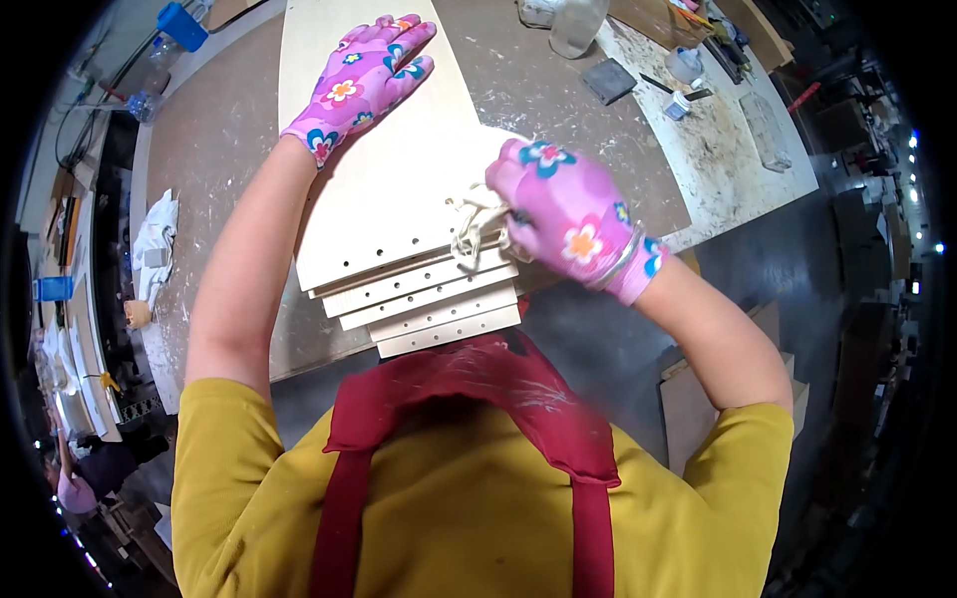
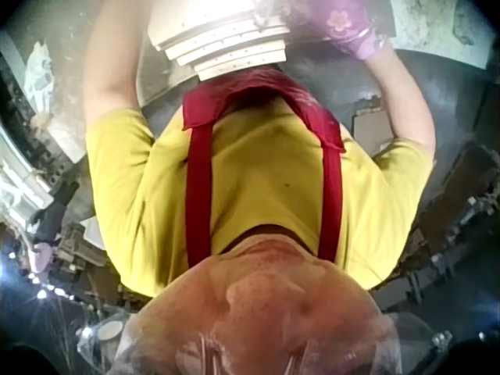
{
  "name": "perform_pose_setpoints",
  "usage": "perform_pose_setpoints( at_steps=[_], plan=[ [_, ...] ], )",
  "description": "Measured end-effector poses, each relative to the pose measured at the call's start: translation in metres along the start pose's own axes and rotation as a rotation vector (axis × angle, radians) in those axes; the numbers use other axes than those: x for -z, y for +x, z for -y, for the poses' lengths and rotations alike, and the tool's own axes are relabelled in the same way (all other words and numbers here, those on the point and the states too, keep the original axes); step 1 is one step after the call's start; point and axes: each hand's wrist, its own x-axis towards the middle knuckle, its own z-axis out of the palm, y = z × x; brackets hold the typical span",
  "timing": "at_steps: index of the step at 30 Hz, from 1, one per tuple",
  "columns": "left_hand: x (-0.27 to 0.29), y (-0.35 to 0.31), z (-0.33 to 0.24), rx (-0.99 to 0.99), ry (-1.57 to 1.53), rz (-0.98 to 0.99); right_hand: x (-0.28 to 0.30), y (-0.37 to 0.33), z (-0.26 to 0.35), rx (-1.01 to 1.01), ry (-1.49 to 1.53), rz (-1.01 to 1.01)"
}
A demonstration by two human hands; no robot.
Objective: The person applies a substance from a small container to the holes and edges of wood panels using a small tool, then sands the surface with a sanding block and wipes the panels with a cloth.
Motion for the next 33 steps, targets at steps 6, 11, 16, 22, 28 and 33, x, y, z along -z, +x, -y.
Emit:
perform_pose_setpoints(
  at_steps=[6,11,16,22,28,33],
  plan=[
    [0.001,0.0,-0.002,-0.024,0.004,-0.023,-0.011,0.002,0.002,-0.097,-0.001,-0.048],
    [0.008,-0.001,0.0,0.009,-0.119,0.004,-0.012,0.004,-0.005,0.047,0.013,-0.077],
    [0.006,0.004,-0.004,-0.002,-0.13,-0.015,-0.006,-0.005,-0.01,0.049,0.059,-0.04],
    [0.0,0.004,0.002,0.02,-0.003,0.006,-0.005,-0.019,-0.024,0.057,0.103,0.016],
    [0.0,0.002,-0.003,0.003,0.0,0.034,0.028,-0.079,-0.078,-0.376,0.288,-0.006],
    [0.002,-0.001,0.001,0.007,-0.152,-0.008,0.008,0.002,-0.011,-0.102,0.065,0.061]
  ],
)
